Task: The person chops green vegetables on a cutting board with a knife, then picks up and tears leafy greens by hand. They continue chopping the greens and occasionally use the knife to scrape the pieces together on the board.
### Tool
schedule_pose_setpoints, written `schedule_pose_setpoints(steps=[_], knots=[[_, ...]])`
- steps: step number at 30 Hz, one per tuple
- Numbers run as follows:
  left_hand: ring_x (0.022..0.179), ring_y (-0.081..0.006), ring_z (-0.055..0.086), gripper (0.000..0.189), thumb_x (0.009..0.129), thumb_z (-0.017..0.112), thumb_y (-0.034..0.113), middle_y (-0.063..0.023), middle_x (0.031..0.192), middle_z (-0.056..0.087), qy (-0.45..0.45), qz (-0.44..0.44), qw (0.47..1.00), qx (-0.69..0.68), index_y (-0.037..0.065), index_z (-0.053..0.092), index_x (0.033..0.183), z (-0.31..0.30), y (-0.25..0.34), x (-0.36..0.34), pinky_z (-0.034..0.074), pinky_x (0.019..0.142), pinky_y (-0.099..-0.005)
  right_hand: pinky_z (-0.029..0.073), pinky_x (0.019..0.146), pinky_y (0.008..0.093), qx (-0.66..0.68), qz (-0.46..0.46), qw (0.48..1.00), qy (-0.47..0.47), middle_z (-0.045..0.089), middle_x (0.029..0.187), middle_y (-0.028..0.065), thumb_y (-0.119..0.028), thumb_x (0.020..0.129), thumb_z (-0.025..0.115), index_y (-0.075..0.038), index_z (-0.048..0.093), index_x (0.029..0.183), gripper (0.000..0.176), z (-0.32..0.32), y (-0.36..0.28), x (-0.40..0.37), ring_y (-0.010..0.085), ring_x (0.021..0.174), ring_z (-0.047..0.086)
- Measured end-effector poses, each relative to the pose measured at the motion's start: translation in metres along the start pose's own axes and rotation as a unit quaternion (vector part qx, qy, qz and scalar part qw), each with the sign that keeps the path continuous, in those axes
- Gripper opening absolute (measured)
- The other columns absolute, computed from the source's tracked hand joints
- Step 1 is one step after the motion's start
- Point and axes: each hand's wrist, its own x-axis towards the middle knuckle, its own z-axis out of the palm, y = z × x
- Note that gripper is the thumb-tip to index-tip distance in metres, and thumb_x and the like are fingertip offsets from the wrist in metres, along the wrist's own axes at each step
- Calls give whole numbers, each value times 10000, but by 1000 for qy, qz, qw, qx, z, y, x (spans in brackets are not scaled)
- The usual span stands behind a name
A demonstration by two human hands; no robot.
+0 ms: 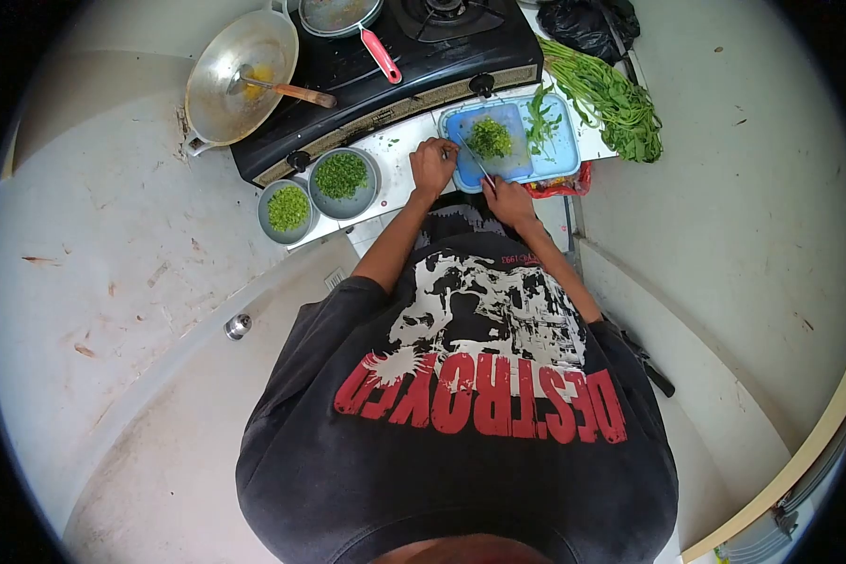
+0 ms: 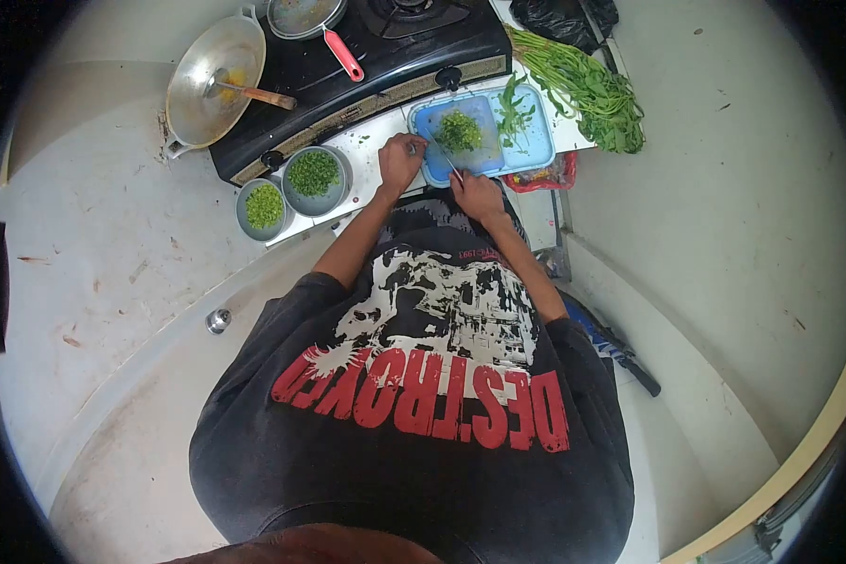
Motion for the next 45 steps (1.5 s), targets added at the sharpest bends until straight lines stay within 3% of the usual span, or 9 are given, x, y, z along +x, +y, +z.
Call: schedule_pose_setpoints(steps=[3,9,15,18,21,29,45], knots=[[740,-264,679,74,786,739,129,-97,847,724,39,4,999,-19,91,770,841,3,-1,1,544,698,-383,548,748,581,3,5,1000,-24,682,790,299,-468,1018,477,-19,653,1015,482,-4,-4,2,491,789,685],[756,-282,680,74,792,730,125,-101,869,733,39,6,999,-34,74,763,835,1,-4,0,545,718,-388,549,759,581,-6,-9,1000,-27,682,793,299,-470,1011,489,-16,661,1001,485,1,-9,4,496,794,682],[903,-278,648,85,840,705,129,-64,936,719,6,124,991,56,108,768,892,-6,-8,-2,467,795,-418,553,739,576,-7,-15,1000,-2,688,799,286,-466,1010,494,-6,661,964,491,9,-11,12,490,780,684],[888,-260,645,83,841,718,136,-42,941,716,8,184,977,110,113,773,899,-11,-8,-4,476,780,-400,557,722,571,-3,-14,1000,-5,691,795,280,-463,1011,492,-8,660,977,486,6,-7,8,489,763,685],[917,-258,617,102,868,707,156,-22,980,696,-10,184,974,135,116,763,943,-10,-11,-6,435,805,-398,553,712,575,-2,1,1000,-6,682,765,286,-455,1015,493,-5,655,975,480,4,-5,3,495,745,680],[910,-249,622,129,871,703,126,-7,1000,699,6,182,979,90,115,768,982,-13,-9,-17,452,797,-399,539,687,585,24,-7,1000,7,663,722,299,-429,1023,501,19,649,962,475,5,-4,2,501,711,665],[938,-263,606,124,873,694,109,-5,1054,672,4,192,974,119,94,748,984,-13,-7,-25,456,815,-405,550,775,582,-4,2,1000,-29,693,819,293,-462,1014,483,-8,673,997,493,5,-11,8,483,819,692]])
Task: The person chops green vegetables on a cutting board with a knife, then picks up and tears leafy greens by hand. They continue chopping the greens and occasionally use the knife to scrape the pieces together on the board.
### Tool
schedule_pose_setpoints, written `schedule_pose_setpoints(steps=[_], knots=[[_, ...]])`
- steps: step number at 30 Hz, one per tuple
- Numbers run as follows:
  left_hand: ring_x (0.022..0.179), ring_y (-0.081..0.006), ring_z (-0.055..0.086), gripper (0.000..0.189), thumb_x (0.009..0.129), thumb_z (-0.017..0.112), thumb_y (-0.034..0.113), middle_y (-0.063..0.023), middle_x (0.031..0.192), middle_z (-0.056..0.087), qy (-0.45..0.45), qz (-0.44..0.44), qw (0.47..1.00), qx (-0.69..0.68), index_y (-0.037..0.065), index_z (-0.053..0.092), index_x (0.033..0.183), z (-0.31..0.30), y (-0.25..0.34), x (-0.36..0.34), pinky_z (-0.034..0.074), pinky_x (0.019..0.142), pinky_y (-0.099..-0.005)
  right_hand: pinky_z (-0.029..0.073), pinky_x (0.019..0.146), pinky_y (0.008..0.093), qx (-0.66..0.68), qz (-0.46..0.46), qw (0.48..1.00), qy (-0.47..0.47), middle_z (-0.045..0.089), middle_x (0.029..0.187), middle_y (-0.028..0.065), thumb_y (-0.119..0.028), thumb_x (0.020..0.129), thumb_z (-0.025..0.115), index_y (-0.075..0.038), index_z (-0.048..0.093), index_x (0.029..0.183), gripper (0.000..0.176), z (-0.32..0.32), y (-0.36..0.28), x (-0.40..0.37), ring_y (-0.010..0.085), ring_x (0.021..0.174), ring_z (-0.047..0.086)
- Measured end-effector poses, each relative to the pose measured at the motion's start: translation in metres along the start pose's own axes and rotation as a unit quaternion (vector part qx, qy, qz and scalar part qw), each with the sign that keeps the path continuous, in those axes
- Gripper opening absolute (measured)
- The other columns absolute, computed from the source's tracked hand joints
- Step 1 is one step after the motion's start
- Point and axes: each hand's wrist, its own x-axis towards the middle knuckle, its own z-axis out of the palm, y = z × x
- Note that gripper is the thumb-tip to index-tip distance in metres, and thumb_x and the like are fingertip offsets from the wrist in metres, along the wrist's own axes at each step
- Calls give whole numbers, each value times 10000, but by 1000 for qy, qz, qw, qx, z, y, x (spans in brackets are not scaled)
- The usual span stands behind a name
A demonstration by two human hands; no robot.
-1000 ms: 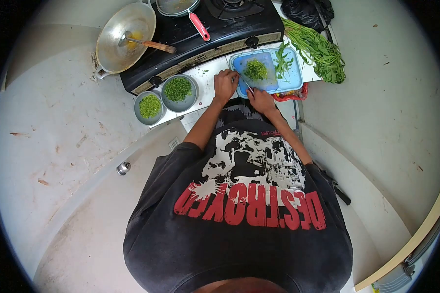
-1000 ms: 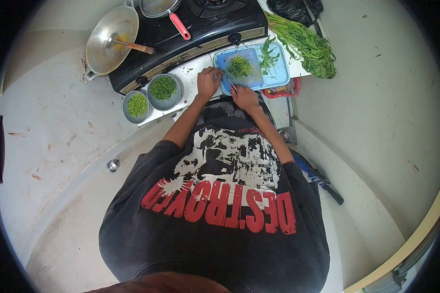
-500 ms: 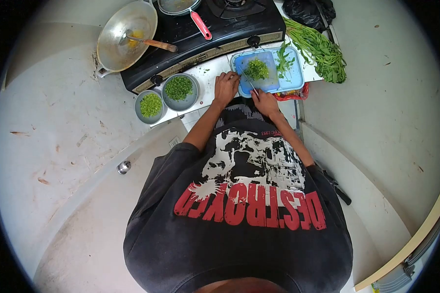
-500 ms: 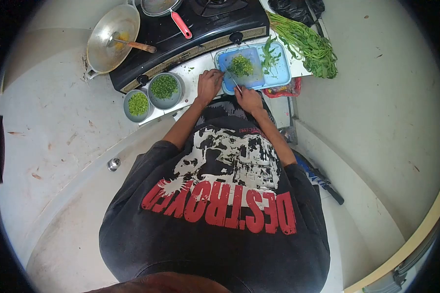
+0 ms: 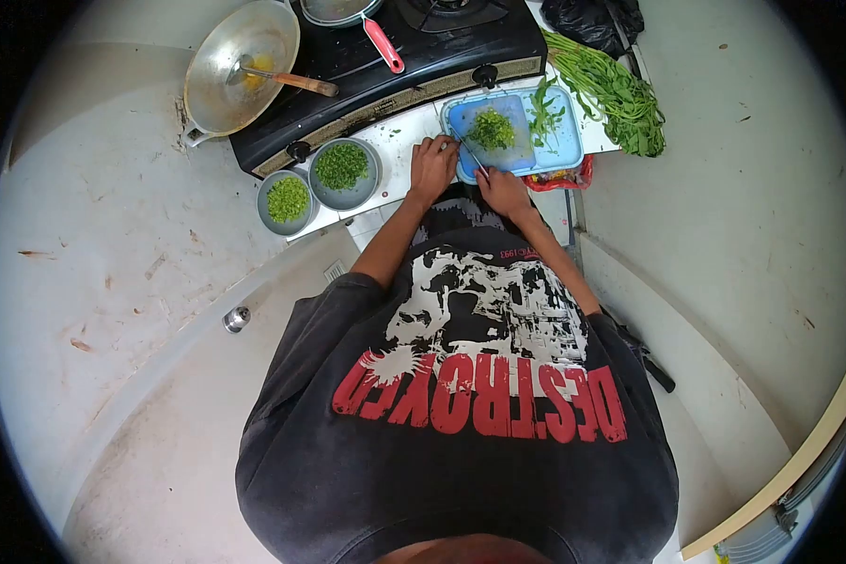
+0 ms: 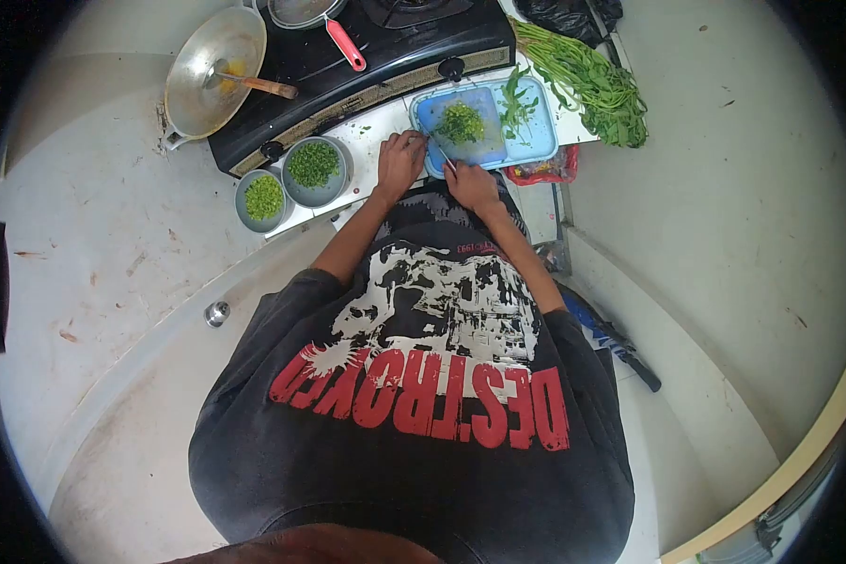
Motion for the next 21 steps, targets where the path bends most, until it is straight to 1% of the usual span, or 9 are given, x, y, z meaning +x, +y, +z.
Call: schedule_pose_setpoints(steps=[3,5,9,12,15,18,21], knots=[[957,-262,599,153,873,691,112,-6,1081,665,-4,2,1000,5,101,740,1018,0,0,-1,452,819,-407,550,769,581,-12,10,1000,0,694,822,295,-461,1014,483,-10,669,1011,488,-1,1,-9,481,814,692],[969,-259,594,197,875,690,116,-3,1104,660,-7,5,1000,3,113,734,1067,-1,0,-2,450,824,-408,550,765,583,-15,9,1000,7,692,815,296,-460,1015,481,-9,665,1018,487,-1,5,-12,481,810,692],[1011,-259,581,295,883,682,123,-1,1166,644,-28,11,1000,4,136,714,1176,-3,0,-9,446,845,-417,547,752,586,16,18,1000,20,685,791,297,-456,1021,474,-4,657,1015,488,-3,7,-10,483,793,690],[1034,-261,573,329,891,674,124,-6,1195,637,-30,22,999,7,146,706,1218,-7,1,-14,440,865,-424,546,747,585,24,8,1000,18,682,780,297,-457,1023,471,-3,653,1000,490,-5,5,-13,484,782,687],[1056,-260,566,337,896,669,124,-10,1219,628,-25,31,999,11,151,700,1231,-6,-1,-17,434,881,-426,546,747,583,19,-10,1000,10,681,776,294,-462,1023,471,-7,650,993,490,-2,6,-12,487,779,686],[1061,-257,569,339,892,672,119,-12,1210,630,-41,18,999,1,154,700,1227,-5,-2,-21,432,891,-420,545,750,583,14,-32,999,11,683,780,291,-472,1022,469,-10,648,993,496,3,7,-11,489,783,685],[1062,-261,574,306,889,670,106,-22,1199,630,-36,8,999,-5,141,713,1189,-6,-2,-23,435,890,-420,546,749,584,14,-34,999,6,685,783,290,-478,1020,467,-11,650,996,503,3,5,-12,490,785,685]])
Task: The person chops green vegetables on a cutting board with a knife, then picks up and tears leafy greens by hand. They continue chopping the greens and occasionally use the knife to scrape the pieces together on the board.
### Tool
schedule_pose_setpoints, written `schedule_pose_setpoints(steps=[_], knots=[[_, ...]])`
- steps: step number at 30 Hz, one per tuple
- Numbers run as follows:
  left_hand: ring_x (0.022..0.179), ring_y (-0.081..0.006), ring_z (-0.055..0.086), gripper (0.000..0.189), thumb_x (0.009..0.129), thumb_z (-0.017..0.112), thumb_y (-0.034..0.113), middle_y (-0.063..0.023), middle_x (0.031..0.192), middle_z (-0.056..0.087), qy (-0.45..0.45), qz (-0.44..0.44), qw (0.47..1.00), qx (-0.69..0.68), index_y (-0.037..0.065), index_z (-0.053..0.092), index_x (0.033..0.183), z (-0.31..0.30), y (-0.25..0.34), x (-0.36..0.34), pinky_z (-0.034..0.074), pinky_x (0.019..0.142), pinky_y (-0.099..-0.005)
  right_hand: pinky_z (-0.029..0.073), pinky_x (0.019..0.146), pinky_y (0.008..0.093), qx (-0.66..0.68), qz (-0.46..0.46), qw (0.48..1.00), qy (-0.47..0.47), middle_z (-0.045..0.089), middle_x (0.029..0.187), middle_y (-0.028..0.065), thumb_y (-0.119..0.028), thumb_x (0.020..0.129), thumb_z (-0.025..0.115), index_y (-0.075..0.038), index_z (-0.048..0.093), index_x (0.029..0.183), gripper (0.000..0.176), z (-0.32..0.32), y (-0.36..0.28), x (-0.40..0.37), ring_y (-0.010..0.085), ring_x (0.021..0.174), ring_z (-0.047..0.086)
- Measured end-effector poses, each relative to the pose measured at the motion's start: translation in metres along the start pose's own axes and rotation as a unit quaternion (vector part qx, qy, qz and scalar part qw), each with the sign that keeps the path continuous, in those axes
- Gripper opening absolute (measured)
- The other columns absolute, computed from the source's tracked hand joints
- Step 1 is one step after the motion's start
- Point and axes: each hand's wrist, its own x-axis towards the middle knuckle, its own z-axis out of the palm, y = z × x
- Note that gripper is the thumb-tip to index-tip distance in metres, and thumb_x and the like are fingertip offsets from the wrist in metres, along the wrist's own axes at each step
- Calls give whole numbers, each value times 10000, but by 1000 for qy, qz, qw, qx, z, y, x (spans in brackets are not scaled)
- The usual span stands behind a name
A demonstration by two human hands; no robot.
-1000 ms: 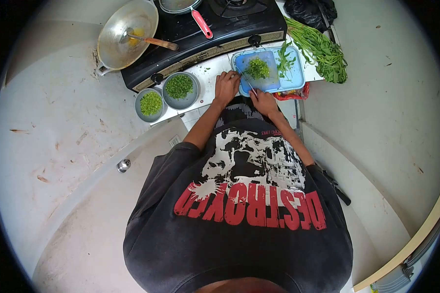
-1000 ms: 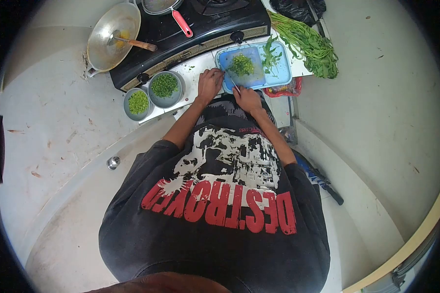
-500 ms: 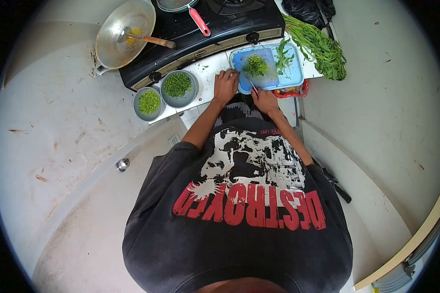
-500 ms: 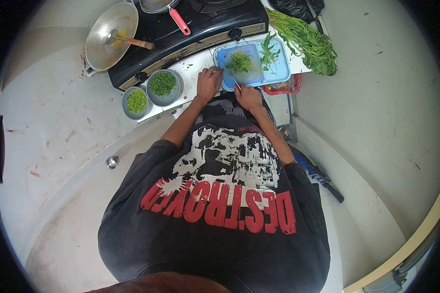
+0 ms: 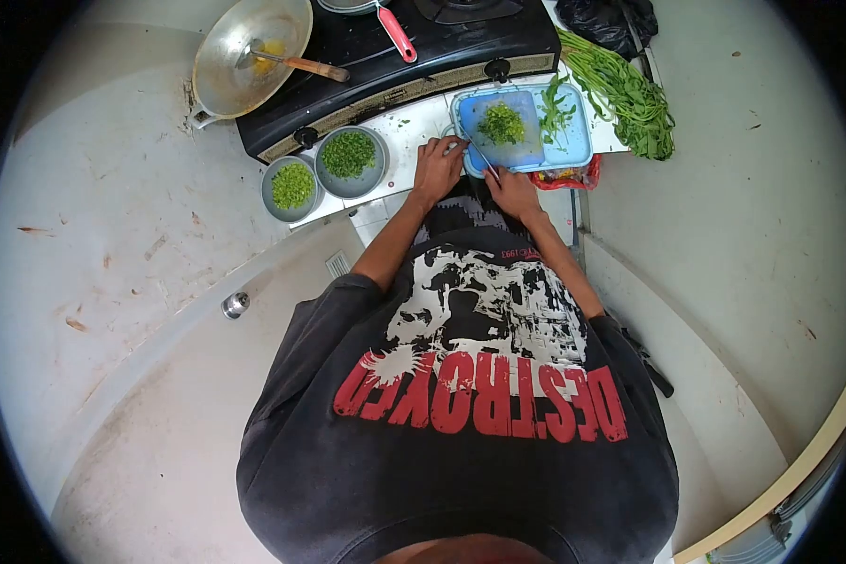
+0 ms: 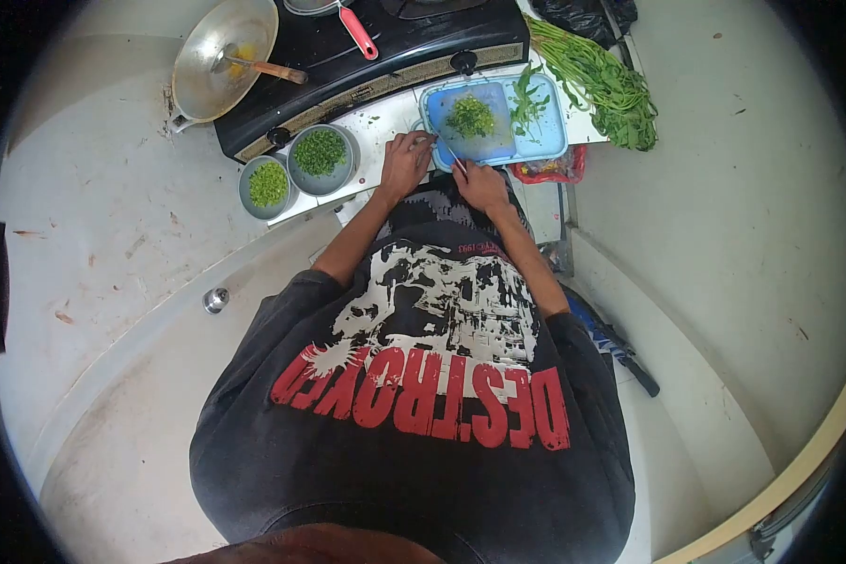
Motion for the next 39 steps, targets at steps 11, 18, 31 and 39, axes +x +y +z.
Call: schedule_pose_setpoints(steps=[11,18,31,39], knots=[[908,-341,620,321,917,645,109,-139,998,664,28,1,990,-139,104,680,1236,-20,20,23,506,836,-435,545,712,571,-4,55,995,78,699,777,255,-465,995,535,-77,685,1018,417,-37,11,11,465,770,692],[889,-372,666,575,921,611,135,-165,981,672,-219,75,969,-90,245,494,1473,-28,37,55,552,798,-472,556,687,508,-45,29,995,89,717,783,205,-432,932,644,-93,712,947,346,-69,10,1,408,749,707],[942,-363,699,616,910,622,184,-160,1117,701,-192,-59,979,-42,210,444,1499,-32,23,78,564,799,-478,539,692,495,15,48,992,118,706,767,198,-440,905,690,-80,742,885,364,-72,34,-33,397,742,695],[1000,-373,648,454,911,610,155,-145,1061,678,-164,40,981,-97,129,574,1363,-6,58,117,542,876,-471,498,643,437,202,172,947,181,683,701,190,-456,908,700,-35,762,951,428,-83,73,-56,349,677,689]])
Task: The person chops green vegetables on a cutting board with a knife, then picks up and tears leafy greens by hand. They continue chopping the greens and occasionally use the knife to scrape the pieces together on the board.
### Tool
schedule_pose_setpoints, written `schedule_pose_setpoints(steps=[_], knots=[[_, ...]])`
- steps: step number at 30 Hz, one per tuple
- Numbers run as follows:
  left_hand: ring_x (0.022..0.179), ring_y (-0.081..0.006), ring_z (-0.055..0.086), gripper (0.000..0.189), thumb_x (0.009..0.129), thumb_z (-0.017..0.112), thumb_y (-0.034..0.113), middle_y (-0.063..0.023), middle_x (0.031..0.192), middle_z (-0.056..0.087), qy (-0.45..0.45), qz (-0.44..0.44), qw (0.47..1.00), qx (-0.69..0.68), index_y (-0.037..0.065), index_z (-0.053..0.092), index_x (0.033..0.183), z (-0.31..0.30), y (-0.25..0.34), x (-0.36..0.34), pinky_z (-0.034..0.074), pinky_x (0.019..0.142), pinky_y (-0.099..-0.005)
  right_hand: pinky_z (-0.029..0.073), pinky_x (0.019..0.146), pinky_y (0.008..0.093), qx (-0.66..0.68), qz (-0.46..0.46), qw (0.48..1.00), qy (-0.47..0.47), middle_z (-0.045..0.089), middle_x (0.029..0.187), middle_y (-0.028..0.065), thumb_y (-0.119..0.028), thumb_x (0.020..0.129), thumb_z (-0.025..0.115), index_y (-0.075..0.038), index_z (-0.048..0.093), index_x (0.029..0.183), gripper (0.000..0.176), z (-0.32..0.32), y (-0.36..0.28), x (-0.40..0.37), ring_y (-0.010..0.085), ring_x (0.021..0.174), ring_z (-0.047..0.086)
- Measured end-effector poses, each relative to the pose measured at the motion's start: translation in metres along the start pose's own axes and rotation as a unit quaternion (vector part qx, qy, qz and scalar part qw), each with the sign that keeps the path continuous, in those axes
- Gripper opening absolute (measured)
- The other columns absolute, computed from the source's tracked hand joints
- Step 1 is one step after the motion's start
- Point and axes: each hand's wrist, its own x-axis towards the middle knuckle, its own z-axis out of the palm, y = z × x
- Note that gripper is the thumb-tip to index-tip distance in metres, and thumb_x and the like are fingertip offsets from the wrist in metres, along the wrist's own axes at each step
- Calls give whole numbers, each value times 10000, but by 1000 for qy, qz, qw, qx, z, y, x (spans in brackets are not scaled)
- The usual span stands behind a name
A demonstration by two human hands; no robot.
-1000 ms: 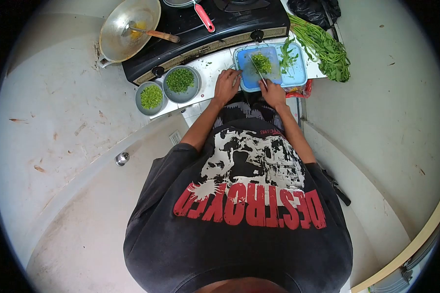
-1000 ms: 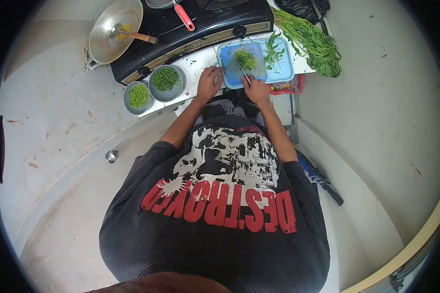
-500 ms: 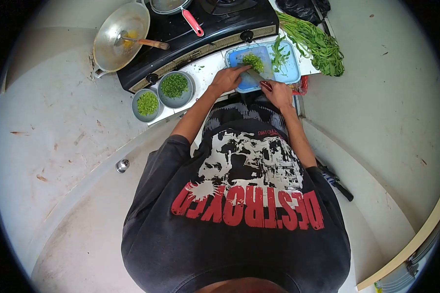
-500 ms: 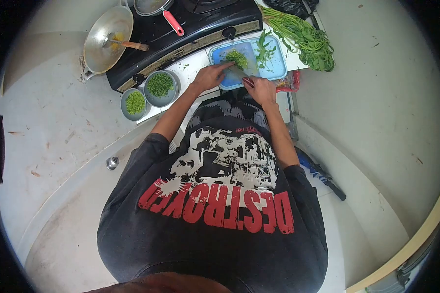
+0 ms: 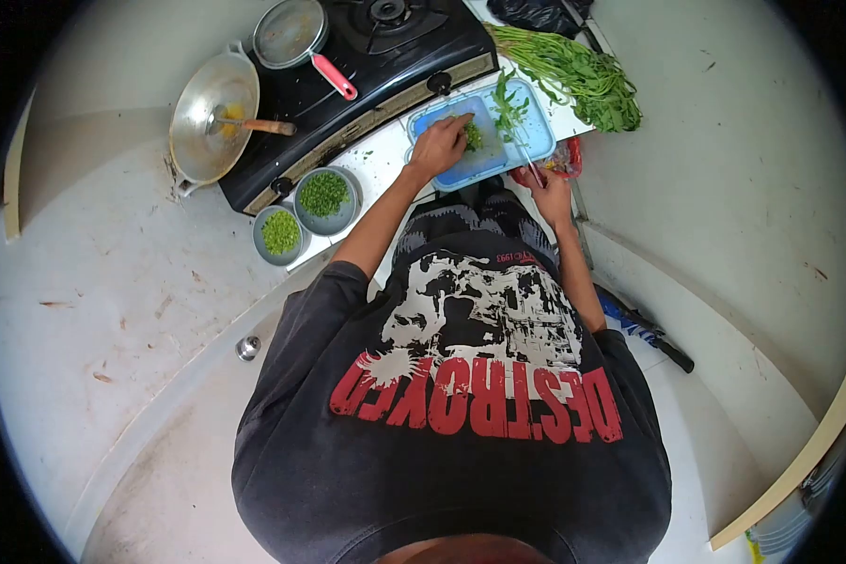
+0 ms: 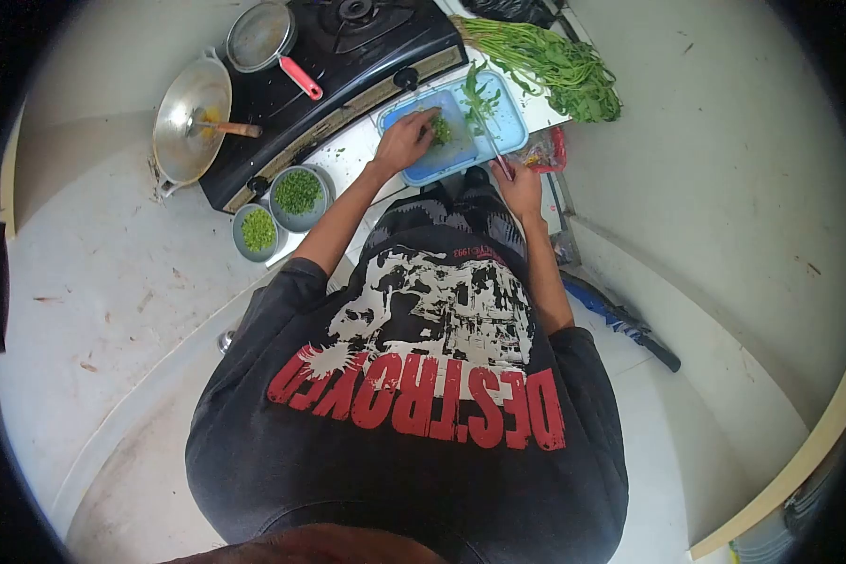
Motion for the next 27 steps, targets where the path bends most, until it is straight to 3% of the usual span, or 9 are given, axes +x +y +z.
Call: schedule_pose_setpoints(steps=[4,6,10,13,17,23,27], knots=[[1089,-360,615,419,900,638,167,-136,1102,651,10,66,997,27,119,621,1316,19,7,37,513,941,-439,493,645,408,43,31,998,42,691,698,167,-447,912,703,-22,763,942,430,-23,10,5,278,639,678],[1133,-391,581,484,887,661,182,-160,1186,628,-28,59,998,21,149,600,1366,31,6,59,491,991,-459,488,646,408,74,6,995,63,686,694,167,-437,919,698,-21,762,941,421,-34,14,10,282,633,658],[1201,-421,533,569,880,695,267,-192,1307,567,-57,18,997,45,190,565,1428,57,4,96,450,1060,-491,485,578,326,22,1,997,73,617,585,75,-432,938,693,-10,756,1002,432,-50,34,18,142,554,613],[1226,-427,511,604,873,705,343,-201,1357,533,-95,-71,989,83,203,551,1440,62,14,112,445,1063,-505,475,614,430,67,29,995,72,644,673,204,-420,923,703,18,737,934,440,-60,41,21,337,604,634],[1225,-428,501,552,866,699,357,-206,1363,540,-58,-122,985,111,142,616,1367,67,27,124,453,1039,-508,471,601,429,58,0,995,76,644,651,189,-422,929,698,12,739,953,437,-69,51,28,296,592,636],[1118,-371,619,413,879,685,308,-163,1228,685,93,-85,992,-20,86,713,1226,75,20,112,485,1005,-445,479,609,433,61,14,998,27,645,634,169,-429,934,685,16,743,972,450,-78,59,42,274,588,640],[999,-272,691,332,903,685,175,-146,1121,735,112,-166,947,-253,21,717,1195,55,47,93,523,933,-343,488,592,391,60,-13,998,16,659,635,143,-426,947,674,25,732,937,455,-78,47,51,228,566,632]])
